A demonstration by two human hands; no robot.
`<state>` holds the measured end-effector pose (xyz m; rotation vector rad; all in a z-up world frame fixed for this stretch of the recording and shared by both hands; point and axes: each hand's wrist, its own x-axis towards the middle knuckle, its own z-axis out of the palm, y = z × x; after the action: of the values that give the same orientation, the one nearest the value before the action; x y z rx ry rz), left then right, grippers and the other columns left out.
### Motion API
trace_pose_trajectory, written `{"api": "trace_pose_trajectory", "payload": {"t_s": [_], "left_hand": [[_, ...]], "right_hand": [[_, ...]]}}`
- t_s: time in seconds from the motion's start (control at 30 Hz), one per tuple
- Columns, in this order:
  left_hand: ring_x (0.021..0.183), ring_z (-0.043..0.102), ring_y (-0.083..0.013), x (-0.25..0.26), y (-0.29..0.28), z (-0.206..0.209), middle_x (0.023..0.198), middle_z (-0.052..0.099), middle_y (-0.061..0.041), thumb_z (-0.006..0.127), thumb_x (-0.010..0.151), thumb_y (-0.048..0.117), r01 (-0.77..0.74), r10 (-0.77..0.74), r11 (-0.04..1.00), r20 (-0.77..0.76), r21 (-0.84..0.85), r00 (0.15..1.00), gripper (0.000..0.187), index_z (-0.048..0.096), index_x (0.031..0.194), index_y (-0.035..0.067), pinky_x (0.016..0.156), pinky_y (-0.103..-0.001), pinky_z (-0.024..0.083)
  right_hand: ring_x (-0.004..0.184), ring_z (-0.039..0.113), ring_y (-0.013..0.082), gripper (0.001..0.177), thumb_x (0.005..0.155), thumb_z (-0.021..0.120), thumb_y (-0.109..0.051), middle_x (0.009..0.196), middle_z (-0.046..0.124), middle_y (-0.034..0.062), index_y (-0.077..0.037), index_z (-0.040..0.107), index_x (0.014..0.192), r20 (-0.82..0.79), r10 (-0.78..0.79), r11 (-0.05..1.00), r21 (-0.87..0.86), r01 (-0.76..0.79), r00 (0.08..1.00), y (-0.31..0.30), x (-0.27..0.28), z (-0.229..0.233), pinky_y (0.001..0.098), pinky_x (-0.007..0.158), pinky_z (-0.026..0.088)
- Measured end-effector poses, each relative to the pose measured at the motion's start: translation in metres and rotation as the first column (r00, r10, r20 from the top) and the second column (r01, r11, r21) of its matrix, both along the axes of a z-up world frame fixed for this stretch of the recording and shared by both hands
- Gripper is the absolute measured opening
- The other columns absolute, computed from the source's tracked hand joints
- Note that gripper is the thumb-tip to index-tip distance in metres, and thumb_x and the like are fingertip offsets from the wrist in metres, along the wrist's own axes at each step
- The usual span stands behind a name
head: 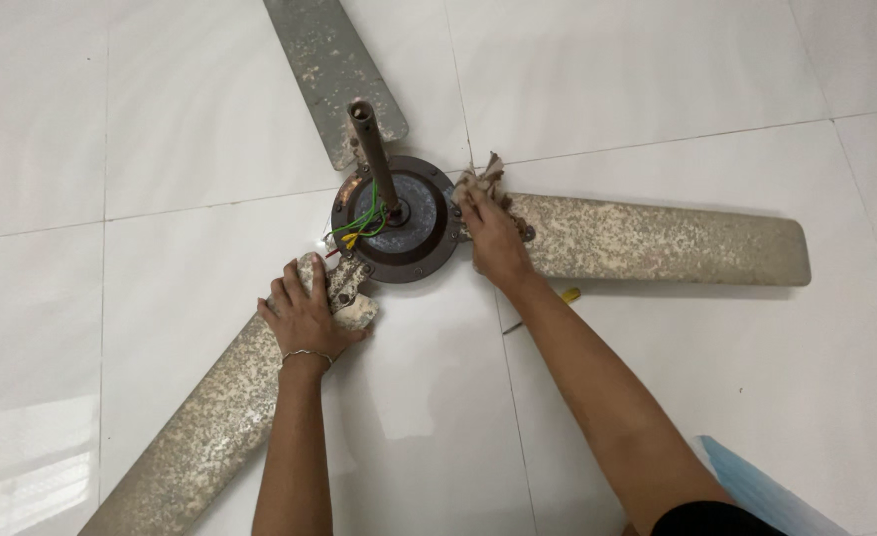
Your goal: The person wipes the blades and central motor housing of a disassembled electric fan lying on a tiled floor using a cloth. The fan remains on the floor throughout the clip.
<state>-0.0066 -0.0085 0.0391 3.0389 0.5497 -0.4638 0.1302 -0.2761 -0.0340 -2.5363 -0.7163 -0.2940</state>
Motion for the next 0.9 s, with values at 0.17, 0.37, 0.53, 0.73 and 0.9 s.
{"api": "trace_pose_trajectory", "payload": {"t_s": [0.17,0.37,0.53,0.73,0.9], "left_hand": [[0.148,0.023,-0.0364,0.004,-0.004,0.004,0.162,0.020,-0.013,0.093,0.045,0.068,-0.019,0.022,0.998,-0.057,0.055,0.998,0.148,0.015,0.163,0.026,0.118,-0.063,0.022],[0.148,0.023,-0.0356,0.011,-0.001,0.008,0.163,0.019,-0.013,0.092,0.045,0.072,-0.026,0.033,0.997,-0.111,0.067,0.993,0.150,0.013,0.164,0.026,0.116,-0.062,0.023],[0.147,0.024,-0.0356,0.003,0.001,0.003,0.163,0.021,-0.012,0.092,0.045,0.073,-0.014,0.016,0.999,-0.058,0.047,0.998,0.148,0.015,0.163,0.026,0.115,-0.062,0.023],[0.147,0.024,-0.0360,0.002,0.000,0.003,0.163,0.020,-0.012,0.092,0.043,0.073,-0.013,0.013,1.000,-0.037,0.013,0.999,0.150,0.015,0.163,0.026,0.115,-0.062,0.022],[0.148,0.022,-0.0359,0.002,0.003,0.002,0.164,0.020,-0.011,0.092,0.041,0.072,-0.022,0.022,1.000,-0.036,0.006,0.999,0.150,0.016,0.162,0.027,0.115,-0.063,0.020]], "right_hand": [[0.143,0.048,0.0336,0.054,0.093,0.059,0.005,0.154,0.052,0.0167,-0.002,0.054,0.146,0.099,0.148,0.989,0.014,-0.150,0.984,-0.029,-0.003,-0.007,0.0413,0.118,0.042],[0.122,0.059,0.0311,0.049,0.091,0.063,-0.010,0.133,0.061,0.0140,-0.004,0.059,0.140,0.157,0.230,0.972,-0.085,-0.219,0.960,-0.046,-0.019,0.004,0.0416,0.110,0.048],[0.096,0.060,0.0275,0.045,0.089,0.069,-0.030,0.113,0.064,0.0125,-0.008,0.066,0.129,0.278,0.262,0.965,-0.067,-0.253,0.924,-0.079,-0.029,-0.002,0.0386,0.084,0.055],[0.106,0.059,0.0302,0.029,0.104,0.061,-0.031,0.120,0.063,0.0137,-0.017,0.072,0.127,0.024,-0.209,0.972,-0.105,0.210,0.978,-0.156,-0.024,-0.035,0.0379,0.073,0.059],[0.141,0.026,0.0519,0.040,0.108,0.055,-0.030,0.152,0.033,0.0337,-0.009,0.066,0.140,-0.050,-0.730,0.682,-0.109,0.723,0.681,-0.258,-0.024,-0.048,0.0733,0.108,0.013]]}}
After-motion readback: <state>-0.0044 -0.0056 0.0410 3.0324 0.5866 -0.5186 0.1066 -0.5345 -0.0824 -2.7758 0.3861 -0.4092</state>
